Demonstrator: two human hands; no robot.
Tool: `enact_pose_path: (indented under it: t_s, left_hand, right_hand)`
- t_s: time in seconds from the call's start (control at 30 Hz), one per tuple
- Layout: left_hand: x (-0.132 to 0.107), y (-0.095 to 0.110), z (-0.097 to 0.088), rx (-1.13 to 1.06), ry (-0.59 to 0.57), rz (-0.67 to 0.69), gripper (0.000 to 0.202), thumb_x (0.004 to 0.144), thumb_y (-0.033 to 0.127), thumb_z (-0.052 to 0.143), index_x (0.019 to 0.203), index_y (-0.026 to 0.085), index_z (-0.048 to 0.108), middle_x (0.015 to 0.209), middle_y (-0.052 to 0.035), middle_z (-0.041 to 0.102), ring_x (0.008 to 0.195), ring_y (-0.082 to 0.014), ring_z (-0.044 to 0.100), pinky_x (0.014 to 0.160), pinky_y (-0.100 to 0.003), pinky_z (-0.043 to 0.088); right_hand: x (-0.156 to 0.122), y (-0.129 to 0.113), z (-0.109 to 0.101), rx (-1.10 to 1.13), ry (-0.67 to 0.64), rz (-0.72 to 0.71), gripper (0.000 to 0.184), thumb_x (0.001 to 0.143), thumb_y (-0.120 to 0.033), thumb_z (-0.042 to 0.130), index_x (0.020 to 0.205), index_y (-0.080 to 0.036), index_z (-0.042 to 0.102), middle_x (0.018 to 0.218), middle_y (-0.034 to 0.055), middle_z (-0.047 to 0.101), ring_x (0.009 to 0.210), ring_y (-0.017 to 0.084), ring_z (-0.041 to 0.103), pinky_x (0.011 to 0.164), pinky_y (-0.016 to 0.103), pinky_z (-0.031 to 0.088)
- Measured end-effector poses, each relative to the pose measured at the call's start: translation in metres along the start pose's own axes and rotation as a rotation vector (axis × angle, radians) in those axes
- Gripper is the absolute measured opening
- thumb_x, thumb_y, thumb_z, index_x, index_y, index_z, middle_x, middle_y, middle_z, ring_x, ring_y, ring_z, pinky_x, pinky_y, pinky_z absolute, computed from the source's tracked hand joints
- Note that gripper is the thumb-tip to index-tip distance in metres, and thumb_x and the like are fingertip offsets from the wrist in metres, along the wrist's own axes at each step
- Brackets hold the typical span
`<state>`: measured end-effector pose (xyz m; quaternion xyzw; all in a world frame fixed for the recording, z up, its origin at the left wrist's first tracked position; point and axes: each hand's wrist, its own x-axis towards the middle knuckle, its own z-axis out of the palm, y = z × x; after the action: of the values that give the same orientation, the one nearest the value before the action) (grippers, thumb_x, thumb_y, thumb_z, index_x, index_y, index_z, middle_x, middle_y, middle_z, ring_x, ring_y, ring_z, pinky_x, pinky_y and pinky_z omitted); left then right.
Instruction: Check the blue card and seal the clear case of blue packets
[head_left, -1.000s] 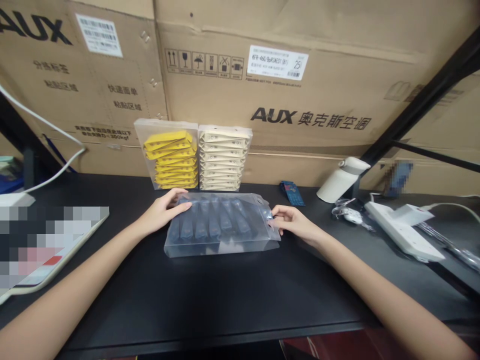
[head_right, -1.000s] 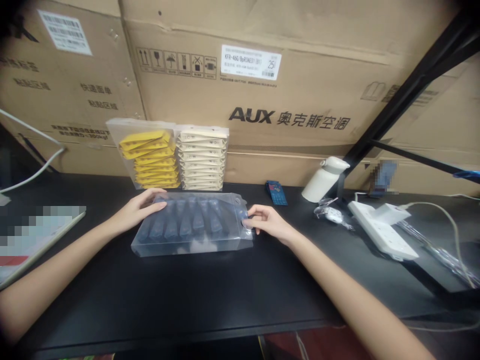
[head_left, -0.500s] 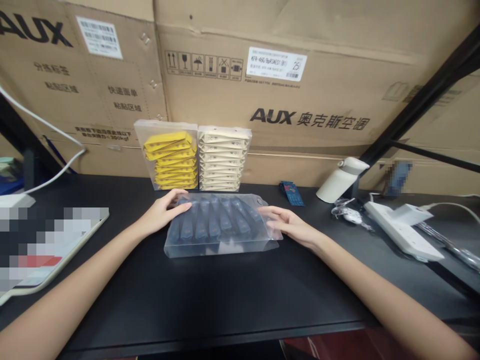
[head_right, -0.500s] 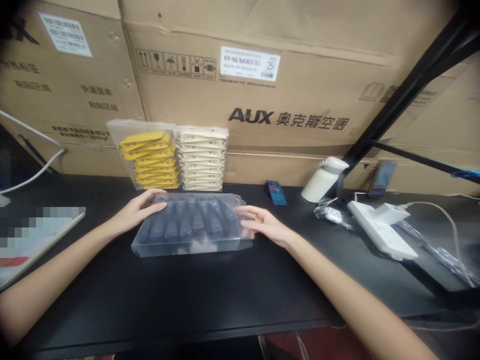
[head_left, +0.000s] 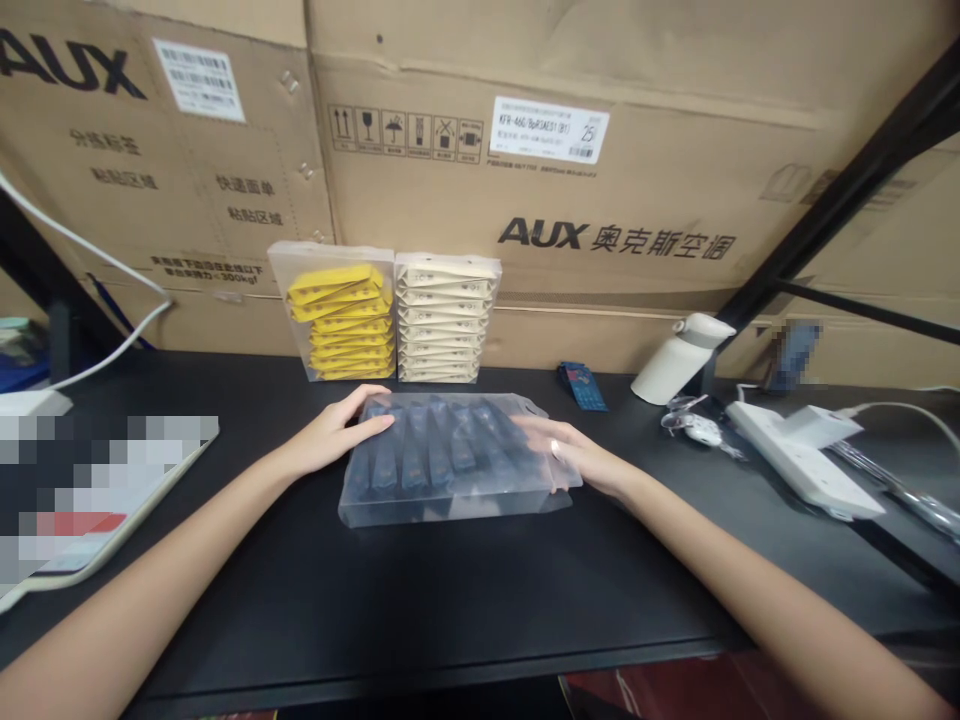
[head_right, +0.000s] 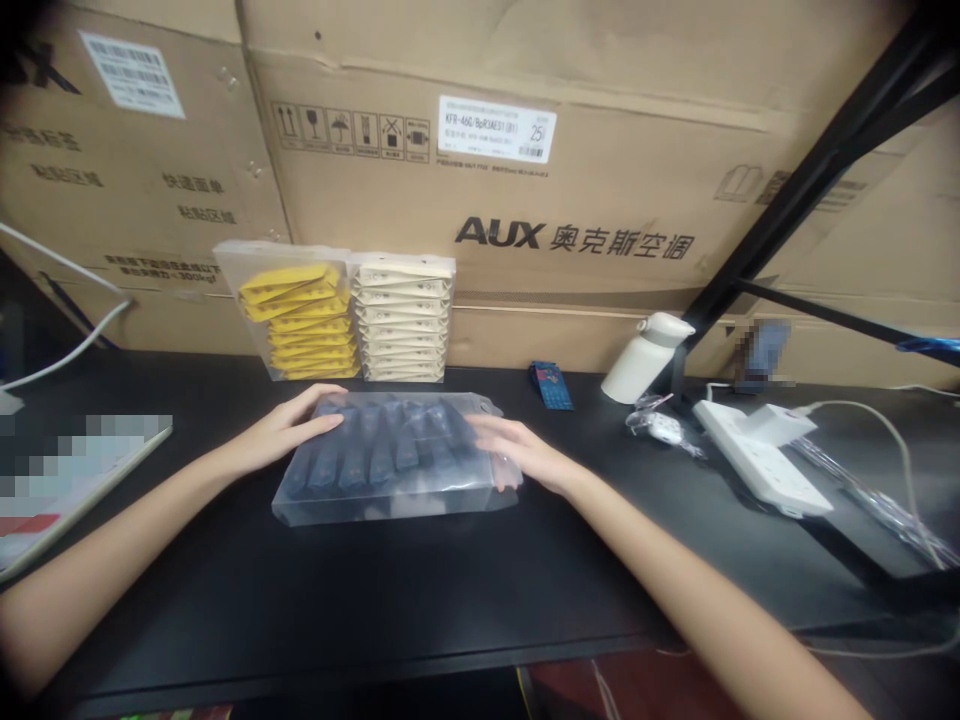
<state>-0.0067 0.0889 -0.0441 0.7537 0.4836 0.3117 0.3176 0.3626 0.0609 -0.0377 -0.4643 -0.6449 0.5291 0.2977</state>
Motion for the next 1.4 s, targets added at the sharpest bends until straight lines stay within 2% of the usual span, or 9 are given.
enact_pose_path:
  t_s: [0.13, 0.23, 0.3, 0.43, 0.63, 0.8, 1.0, 1.2, 1.4]
  left_hand:
    - [0.0, -0.003, 0.001, -0.012, 0.015, 0.009, 0.057, 0.082, 0.065, 0.059, 0.122, 0.025, 0.057, 0.117, -0.0056, 0.069, 0.108, -0.0307, 0.065, 0.095, -0.04, 0.051]
    - [0.0, -0.003, 0.001, -0.022, 0.031, 0.009, 0.056, 0.081, 0.064, 0.06, 0.121, 0.024, 0.058, 0.117, -0.0056, 0.07, 0.108, -0.0305, 0.066, 0.094, -0.04, 0.051]
    - [0.0, -0.002, 0.002, -0.023, 0.037, 0.008, 0.056, 0.081, 0.064, 0.061, 0.121, 0.024, 0.058, 0.117, -0.0056, 0.07, 0.108, -0.0306, 0.066, 0.094, -0.04, 0.052]
    - [-0.001, -0.001, 0.002, -0.019, 0.036, 0.003, 0.056, 0.081, 0.064, 0.06, 0.121, 0.024, 0.058, 0.117, -0.0058, 0.07, 0.109, -0.031, 0.066, 0.095, -0.04, 0.051]
    - [-0.001, 0.0, 0.002, -0.013, 0.018, -0.009, 0.058, 0.083, 0.065, 0.058, 0.123, 0.023, 0.055, 0.115, -0.0065, 0.07, 0.106, -0.0306, 0.066, 0.095, -0.042, 0.051]
    - [-0.002, 0.001, 0.002, -0.005, 0.017, -0.011, 0.057, 0.083, 0.065, 0.057, 0.122, 0.023, 0.055, 0.111, -0.0053, 0.071, 0.103, -0.0296, 0.067, 0.093, -0.041, 0.051]
    - [-0.002, 0.001, 0.001, -0.007, 0.022, -0.002, 0.058, 0.083, 0.065, 0.057, 0.122, 0.023, 0.056, 0.115, -0.006, 0.07, 0.105, -0.0295, 0.066, 0.094, -0.041, 0.05]
    - [-0.001, -0.001, 0.001, -0.008, 0.007, -0.01, 0.058, 0.084, 0.065, 0.057, 0.123, 0.024, 0.054, 0.115, -0.006, 0.069, 0.107, -0.0298, 0.065, 0.095, -0.041, 0.05]
    - [-0.002, -0.002, 0.001, -0.009, 0.014, -0.004, 0.057, 0.083, 0.065, 0.058, 0.123, 0.024, 0.055, 0.115, -0.0059, 0.069, 0.106, -0.0295, 0.066, 0.094, -0.04, 0.051]
  right_hand:
    - [-0.002, 0.001, -0.001, -0.024, 0.004, 0.012, 0.071, 0.08, -0.06, 0.068, 0.139, -0.021, 0.058, 0.055, -0.0009, 0.066, 0.041, 0.014, 0.058, 0.043, 0.024, 0.047]
    - [0.001, 0.007, -0.002, -0.04, 0.069, 0.042, 0.064, 0.084, -0.057, 0.065, 0.137, -0.021, 0.059, 0.05, -0.0027, 0.062, 0.039, 0.014, 0.057, 0.04, 0.023, 0.044]
    - [0.003, 0.011, -0.004, -0.047, 0.128, 0.045, 0.055, 0.086, -0.056, 0.064, 0.129, -0.021, 0.065, 0.052, -0.002, 0.063, 0.04, 0.014, 0.057, 0.04, 0.023, 0.044]
    - [0.007, 0.018, -0.008, -0.043, 0.22, 0.008, 0.041, 0.084, -0.055, 0.067, 0.104, -0.02, 0.075, 0.069, 0.0029, 0.072, 0.053, 0.015, 0.064, 0.045, 0.023, 0.046]
    - [0.006, 0.02, -0.008, 0.047, 0.24, 0.036, 0.042, 0.082, -0.054, 0.071, 0.104, -0.019, 0.075, 0.065, 0.0021, 0.072, 0.048, 0.013, 0.061, 0.04, 0.021, 0.042]
    - [0.006, 0.017, -0.006, 0.209, 0.264, 0.105, 0.031, 0.079, -0.042, 0.078, 0.099, -0.017, 0.074, 0.066, 0.0029, 0.072, 0.047, 0.012, 0.062, 0.038, 0.019, 0.043]
    - [0.008, 0.012, -0.008, 0.309, 0.376, 0.155, 0.02, 0.077, -0.029, 0.081, 0.09, -0.015, 0.075, 0.071, 0.0036, 0.071, 0.048, 0.011, 0.065, 0.034, 0.016, 0.044]
    - [0.008, 0.008, -0.009, 0.34, 0.354, 0.106, 0.021, 0.072, -0.03, 0.084, 0.084, -0.015, 0.075, 0.078, 0.0067, 0.073, 0.075, 0.018, 0.074, 0.051, 0.017, 0.055]
    - [0.007, 0.011, -0.012, 0.33, 0.287, 0.073, 0.023, 0.069, -0.028, 0.081, 0.087, -0.016, 0.074, 0.085, 0.0086, 0.076, 0.085, 0.022, 0.075, 0.064, 0.024, 0.058]
